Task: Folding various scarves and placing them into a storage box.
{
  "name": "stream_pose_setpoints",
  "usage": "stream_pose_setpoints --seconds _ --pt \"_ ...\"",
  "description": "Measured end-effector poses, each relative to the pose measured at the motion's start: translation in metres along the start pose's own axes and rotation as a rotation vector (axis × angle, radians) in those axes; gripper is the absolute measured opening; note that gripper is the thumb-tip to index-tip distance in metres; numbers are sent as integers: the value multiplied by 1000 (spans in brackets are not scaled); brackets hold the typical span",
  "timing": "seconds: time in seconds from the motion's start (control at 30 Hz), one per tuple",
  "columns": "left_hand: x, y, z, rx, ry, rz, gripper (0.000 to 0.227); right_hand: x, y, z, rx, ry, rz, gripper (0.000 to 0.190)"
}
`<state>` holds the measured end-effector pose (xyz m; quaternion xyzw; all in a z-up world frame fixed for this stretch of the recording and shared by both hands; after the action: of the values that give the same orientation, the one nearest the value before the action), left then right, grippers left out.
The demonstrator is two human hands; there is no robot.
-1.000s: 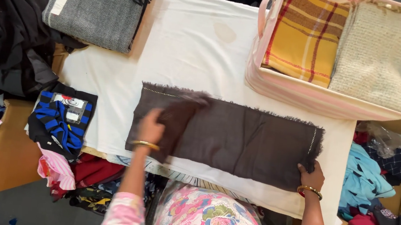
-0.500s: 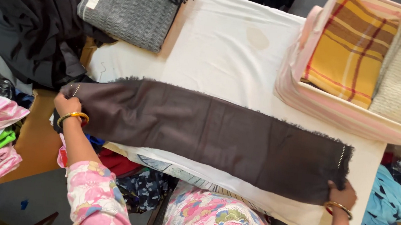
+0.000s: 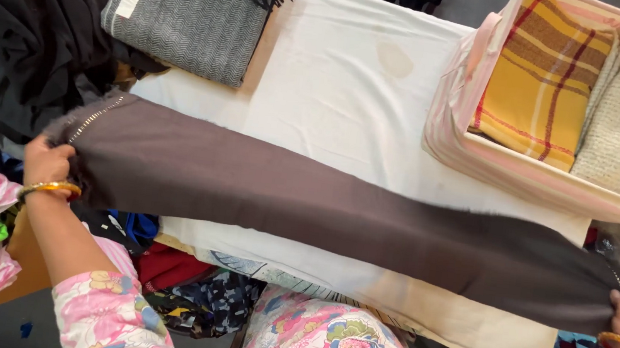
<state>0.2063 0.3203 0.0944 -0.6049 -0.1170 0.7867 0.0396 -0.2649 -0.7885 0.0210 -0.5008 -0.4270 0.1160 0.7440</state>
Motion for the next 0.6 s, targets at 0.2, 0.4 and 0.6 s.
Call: stream_pose_setpoints --seconds 0.2,0.4,0.6 --pt "106 18 -17 51 -220 -113 51 -62 26 7 55 237 182 46" --pt "160 43 -20 -16 -328 -375 42 -65 56 12 172 380 296 64" --pt "38 84 -54 93 17 -310 49 -3 3 -36 89 252 293 53"
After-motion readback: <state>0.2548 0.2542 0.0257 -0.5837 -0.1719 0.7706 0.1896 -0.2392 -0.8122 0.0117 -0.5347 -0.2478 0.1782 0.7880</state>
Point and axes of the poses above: each hand's wrist, its own z-axis away from the middle knuckle, its own y-axis out of the palm, x = y × z, the point moved 3 cm from there along -z, towards the middle knuckle, and after that the axes turned 13 degrees about x, right-handed, at the moved point
